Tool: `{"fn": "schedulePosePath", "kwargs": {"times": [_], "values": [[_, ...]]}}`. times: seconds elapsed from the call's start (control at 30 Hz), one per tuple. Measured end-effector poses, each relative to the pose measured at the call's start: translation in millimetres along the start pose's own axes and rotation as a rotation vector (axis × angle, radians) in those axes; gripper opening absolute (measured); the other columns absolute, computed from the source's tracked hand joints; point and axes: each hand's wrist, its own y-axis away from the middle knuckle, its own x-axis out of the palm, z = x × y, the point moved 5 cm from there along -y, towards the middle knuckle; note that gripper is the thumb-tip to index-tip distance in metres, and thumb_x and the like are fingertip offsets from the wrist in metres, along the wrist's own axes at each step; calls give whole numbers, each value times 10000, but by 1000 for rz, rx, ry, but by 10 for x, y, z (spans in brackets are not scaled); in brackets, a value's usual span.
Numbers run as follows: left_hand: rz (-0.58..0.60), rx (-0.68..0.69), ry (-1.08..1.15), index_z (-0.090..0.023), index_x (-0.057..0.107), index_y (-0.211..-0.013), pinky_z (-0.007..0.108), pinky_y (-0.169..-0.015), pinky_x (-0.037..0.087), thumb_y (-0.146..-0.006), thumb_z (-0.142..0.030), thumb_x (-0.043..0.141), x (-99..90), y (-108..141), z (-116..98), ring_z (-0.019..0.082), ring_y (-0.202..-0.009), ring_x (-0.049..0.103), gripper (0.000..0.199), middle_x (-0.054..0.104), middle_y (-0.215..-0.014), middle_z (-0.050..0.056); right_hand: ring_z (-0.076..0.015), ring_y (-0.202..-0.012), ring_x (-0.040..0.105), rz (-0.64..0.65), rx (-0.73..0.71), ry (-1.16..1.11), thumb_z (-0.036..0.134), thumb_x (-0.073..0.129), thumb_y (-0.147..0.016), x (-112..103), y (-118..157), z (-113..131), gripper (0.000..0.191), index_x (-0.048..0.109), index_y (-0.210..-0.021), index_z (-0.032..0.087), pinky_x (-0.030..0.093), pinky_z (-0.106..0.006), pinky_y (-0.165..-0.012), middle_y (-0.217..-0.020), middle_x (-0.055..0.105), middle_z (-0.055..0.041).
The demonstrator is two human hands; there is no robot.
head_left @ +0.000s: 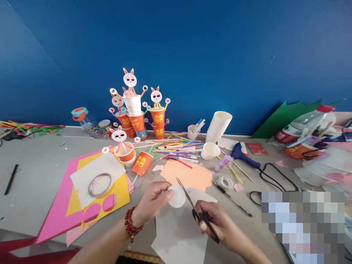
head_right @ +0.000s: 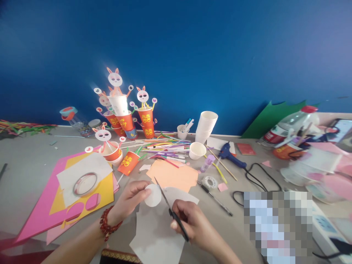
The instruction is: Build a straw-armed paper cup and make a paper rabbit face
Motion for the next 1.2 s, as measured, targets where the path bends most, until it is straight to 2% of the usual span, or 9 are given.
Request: {"fn": "schedulePosePath", "kwargs": {"times": [1.2], "values": [[4, -3, 9, -153, 575, -690, 260, -564, 312, -936, -406, 500, -13, 7, -15, 129, -606, 409, 361, 480, -641, 6, -116, -571, 292, -12, -35, 109, 872, 531, -704, -68, 20, 17, 679, 365, -652, 215, 208, -240, -509, -597, 367, 55]]}}
